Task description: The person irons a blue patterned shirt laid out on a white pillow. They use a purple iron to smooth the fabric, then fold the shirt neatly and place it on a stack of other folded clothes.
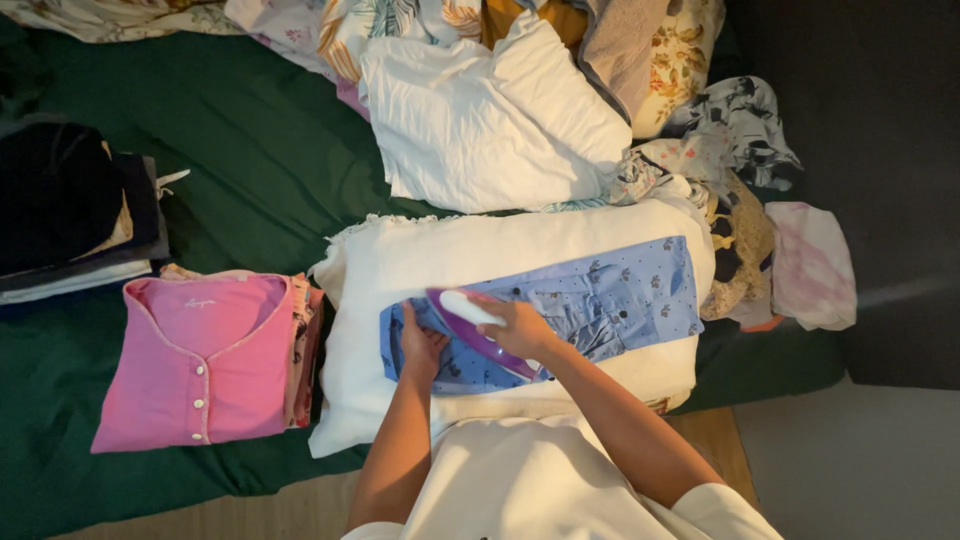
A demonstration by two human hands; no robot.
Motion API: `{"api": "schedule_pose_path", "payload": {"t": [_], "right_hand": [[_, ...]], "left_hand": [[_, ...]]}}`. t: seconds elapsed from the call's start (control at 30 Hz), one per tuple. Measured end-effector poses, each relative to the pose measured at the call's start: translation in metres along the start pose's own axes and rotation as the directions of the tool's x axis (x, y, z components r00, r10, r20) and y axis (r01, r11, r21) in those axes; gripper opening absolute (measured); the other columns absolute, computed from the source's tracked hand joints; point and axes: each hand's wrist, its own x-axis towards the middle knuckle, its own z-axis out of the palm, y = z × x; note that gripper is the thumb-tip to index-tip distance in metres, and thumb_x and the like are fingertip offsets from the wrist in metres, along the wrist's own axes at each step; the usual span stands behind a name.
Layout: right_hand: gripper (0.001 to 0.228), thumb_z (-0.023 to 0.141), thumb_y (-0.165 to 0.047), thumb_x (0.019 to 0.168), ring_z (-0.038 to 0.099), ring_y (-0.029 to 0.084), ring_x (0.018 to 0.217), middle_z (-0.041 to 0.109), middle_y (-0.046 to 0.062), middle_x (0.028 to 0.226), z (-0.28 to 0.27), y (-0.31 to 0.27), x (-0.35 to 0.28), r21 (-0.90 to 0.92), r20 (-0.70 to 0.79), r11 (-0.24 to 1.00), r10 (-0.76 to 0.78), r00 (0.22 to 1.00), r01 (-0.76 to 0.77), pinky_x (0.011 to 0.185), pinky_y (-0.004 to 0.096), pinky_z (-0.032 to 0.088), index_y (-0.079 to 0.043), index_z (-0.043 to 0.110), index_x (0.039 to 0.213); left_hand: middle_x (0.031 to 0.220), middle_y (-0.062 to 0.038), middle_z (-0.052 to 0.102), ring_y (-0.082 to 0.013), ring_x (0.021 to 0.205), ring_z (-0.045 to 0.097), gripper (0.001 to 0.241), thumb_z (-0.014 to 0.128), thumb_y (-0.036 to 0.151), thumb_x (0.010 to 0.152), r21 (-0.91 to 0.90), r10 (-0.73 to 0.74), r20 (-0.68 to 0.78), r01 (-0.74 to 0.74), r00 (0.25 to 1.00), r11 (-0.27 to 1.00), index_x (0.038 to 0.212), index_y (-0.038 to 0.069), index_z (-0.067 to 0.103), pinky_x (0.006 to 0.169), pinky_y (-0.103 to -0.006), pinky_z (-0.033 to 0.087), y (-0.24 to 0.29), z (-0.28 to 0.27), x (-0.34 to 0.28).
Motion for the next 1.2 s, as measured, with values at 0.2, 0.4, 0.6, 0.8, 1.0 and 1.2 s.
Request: {"api": "schedule_pose_path", "payload": {"t": [0.2,0.4,0.6,0.8,1.0,1.2], "right_hand": [[0.051,0.069,-0.040,0.089,0.060,0.034,0.127,0.068,0.004,0.134,0.011,0.007,0.012,-0.053,-0.002,0.999,0.004,1.000,-0.004,0.108,0.048,0.050,-0.043,0.059,0.139],[0.049,0.071,-0.038,0.088,0.061,0.036,0.126,0.069,0.001,0.134,0.008,0.015,0.016,-0.077,0.056,0.997,-0.011,0.998,0.015,0.108,0.048,0.050,-0.044,0.061,0.136],[0.049,0.073,-0.035,0.087,0.061,0.038,0.126,0.069,0.004,0.133,0.014,0.023,0.020,-0.002,0.048,0.998,-0.057,0.997,0.057,0.108,0.049,0.050,-0.038,0.064,0.135],[0.049,0.072,-0.037,0.088,0.060,0.035,0.127,0.068,0.001,0.135,0.016,0.020,0.022,-0.017,0.055,0.999,-0.050,0.997,0.051,0.110,0.047,0.049,-0.041,0.062,0.136],[0.050,0.073,-0.035,0.086,0.060,0.039,0.125,0.068,0.006,0.133,0.016,0.031,0.024,-0.031,0.085,0.997,-0.072,0.994,0.075,0.108,0.050,0.050,-0.037,0.064,0.135],[0.046,0.072,-0.038,0.087,0.063,0.037,0.124,0.069,0.005,0.133,0.006,0.000,0.009,0.002,0.034,0.999,-0.048,0.998,0.048,0.107,0.048,0.050,-0.033,0.066,0.133]], "left_hand": [[0.142,-0.026,0.053,-0.0457,0.137,0.050,0.112,0.048,0.094,0.083,-0.073,-0.039,-0.013,0.038,0.999,0.997,0.149,0.003,0.044,0.120,-0.0550,0.037,-0.029,-0.033,0.067],[0.147,-0.025,0.050,-0.0476,0.141,0.044,0.125,0.040,0.105,0.073,-0.113,-0.069,-0.030,0.065,0.997,0.991,0.150,0.008,0.044,0.121,-0.0565,0.031,-0.049,-0.054,0.103],[0.147,-0.027,0.049,-0.0476,0.141,0.045,0.126,0.032,0.105,0.074,-0.099,-0.068,-0.015,0.066,0.998,0.993,0.149,0.005,0.044,0.121,-0.0556,0.031,-0.044,-0.053,0.096],[0.129,-0.022,0.057,-0.0452,0.129,0.056,0.121,0.027,0.105,0.076,-0.077,-0.073,-0.021,0.071,0.997,0.995,0.144,0.006,0.049,0.116,-0.0524,0.038,-0.048,-0.056,0.105],[0.158,-0.029,0.033,-0.0481,0.147,0.034,0.124,0.031,0.102,0.080,-0.151,-0.068,0.025,0.071,0.997,0.986,0.160,0.007,0.027,0.123,-0.0583,0.025,-0.042,-0.056,0.091],[0.140,-0.026,0.056,-0.0498,0.133,0.052,0.114,0.030,0.100,0.081,-0.060,-0.090,0.022,0.092,0.996,0.994,0.147,0.009,0.050,0.116,-0.0585,0.037,-0.013,-0.041,0.081]]}}
